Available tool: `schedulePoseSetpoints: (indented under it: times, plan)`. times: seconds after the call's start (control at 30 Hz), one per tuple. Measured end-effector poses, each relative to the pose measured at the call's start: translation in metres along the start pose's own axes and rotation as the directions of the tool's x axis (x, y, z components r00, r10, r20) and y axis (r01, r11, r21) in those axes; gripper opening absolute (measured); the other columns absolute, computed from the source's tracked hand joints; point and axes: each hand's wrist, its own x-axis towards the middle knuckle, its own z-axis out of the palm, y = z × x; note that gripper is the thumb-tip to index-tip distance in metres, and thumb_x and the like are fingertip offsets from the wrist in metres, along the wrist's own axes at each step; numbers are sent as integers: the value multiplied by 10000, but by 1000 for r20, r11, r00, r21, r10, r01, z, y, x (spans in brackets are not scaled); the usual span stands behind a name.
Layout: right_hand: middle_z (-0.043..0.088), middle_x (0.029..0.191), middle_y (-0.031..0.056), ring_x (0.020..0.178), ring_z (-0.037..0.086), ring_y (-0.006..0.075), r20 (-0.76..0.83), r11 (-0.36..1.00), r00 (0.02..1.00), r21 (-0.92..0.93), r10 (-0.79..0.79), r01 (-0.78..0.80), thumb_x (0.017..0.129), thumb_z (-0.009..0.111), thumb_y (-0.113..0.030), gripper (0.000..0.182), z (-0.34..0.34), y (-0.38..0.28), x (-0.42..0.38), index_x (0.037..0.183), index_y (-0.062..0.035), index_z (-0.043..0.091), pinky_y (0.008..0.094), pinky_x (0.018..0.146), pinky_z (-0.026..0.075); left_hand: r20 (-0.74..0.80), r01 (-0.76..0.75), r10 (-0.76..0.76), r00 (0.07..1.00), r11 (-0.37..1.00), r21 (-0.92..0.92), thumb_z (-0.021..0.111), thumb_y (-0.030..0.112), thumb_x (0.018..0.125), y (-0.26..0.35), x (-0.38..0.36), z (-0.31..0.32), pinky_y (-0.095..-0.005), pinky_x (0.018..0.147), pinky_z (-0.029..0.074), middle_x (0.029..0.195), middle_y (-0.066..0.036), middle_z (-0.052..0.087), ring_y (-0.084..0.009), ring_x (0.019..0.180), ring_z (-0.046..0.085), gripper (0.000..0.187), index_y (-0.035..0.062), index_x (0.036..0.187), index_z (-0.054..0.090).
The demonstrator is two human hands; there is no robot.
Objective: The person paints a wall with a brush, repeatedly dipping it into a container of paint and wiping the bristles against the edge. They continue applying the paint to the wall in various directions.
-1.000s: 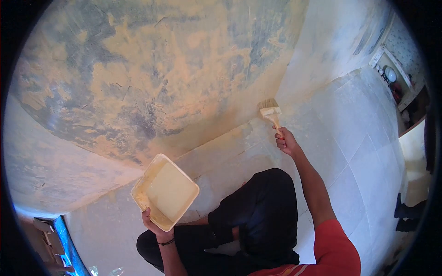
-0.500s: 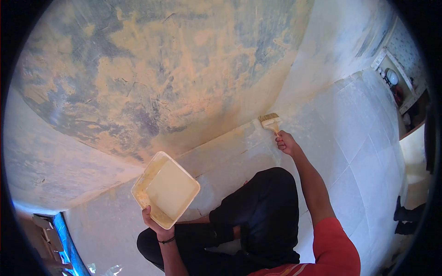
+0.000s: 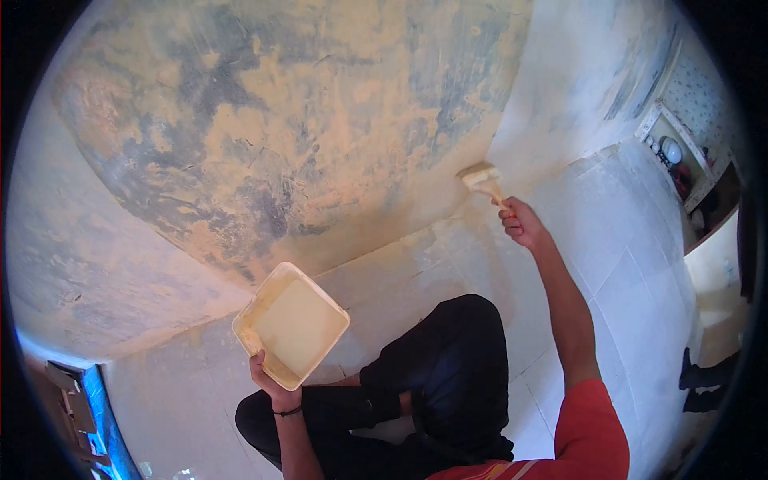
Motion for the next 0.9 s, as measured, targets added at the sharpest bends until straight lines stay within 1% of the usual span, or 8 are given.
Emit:
schedulePoseSetpoints:
  times: [0.13,0.2,0.27,0.33,0.37,0.43,0.53,0.9]
  plan:
    - [405,606,-48,349,273,11,65,975,973,-2,-220,221,896,411,-217,253,31,-60,-51,1090,-76,492,162,276,226,-6,-22,22,1000,1000,2,504,285,784,2,-3,1,-351,868,453,1107,-98,563,-244,1004,559,495,35,1208,449]
    - [390,606,-58,343,274,11,68,941,941,95,-332,325,927,367,-217,326,45,-94,-69,1213,-92,462,157,263,217,3,-21,21,1000,1000,-14,504,283,783,3,-3,1,-351,865,454,1106,-99,564,-244,1005,559,496,35,1208,449]
    - [385,611,-51,348,275,15,148,864,859,214,-490,456,935,347,-207,356,70,-129,-90,1261,-89,427,160,268,225,7,-18,18,1000,999,-26,505,282,782,4,-3,0,-350,863,456,1104,-99,564,-245,1005,558,496,34,1208,449]
    - [377,615,-46,358,279,17,249,800,760,208,-600,563,935,353,-207,368,86,-159,-100,1278,-85,408,163,276,232,-3,-27,27,1000,1000,-13,497,278,782,5,-4,-1,-352,862,458,1108,-103,560,-246,1012,555,497,33,1211,444]
    - [377,615,-46,358,279,17,246,800,762,206,-599,563,935,353,-207,368,88,-170,-94,1278,-85,408,163,276,232,-3,-24,24,1000,1000,-13,497,278,782,5,-5,-2,-352,862,458,1108,-103,560,-246,1012,555,497,33,1211,444]
    - [391,605,-47,365,283,15,371,810,720,246,-586,533,925,375,-225,331,89,-182,-80,1216,-93,459,160,281,223,-18,-32,32,999,999,-14,492,277,782,6,-4,-2,-354,864,459,1119,-108,553,-249,1014,555,502,31,1217,438]
    - [392,608,-44,371,277,19,314,835,774,233,-550,499,921,383,-224,332,78,-158,-45,1216,-92,462,161,286,219,-32,-44,43,999,998,-38,508,277,782,8,-4,0,-350,830,468,1083,-106,563,-247,977,567,487,14,1189,455]
    - [391,585,-49,355,281,22,145,923,967,354,-211,149,900,426,-251,311,11,46,25,1183,-127,465,165,287,225,-61,-7,8,998,1000,3,502,280,780,-1,5,-6,-355,830,474,1078,-101,570,-248,972,572,491,20,1194,454]
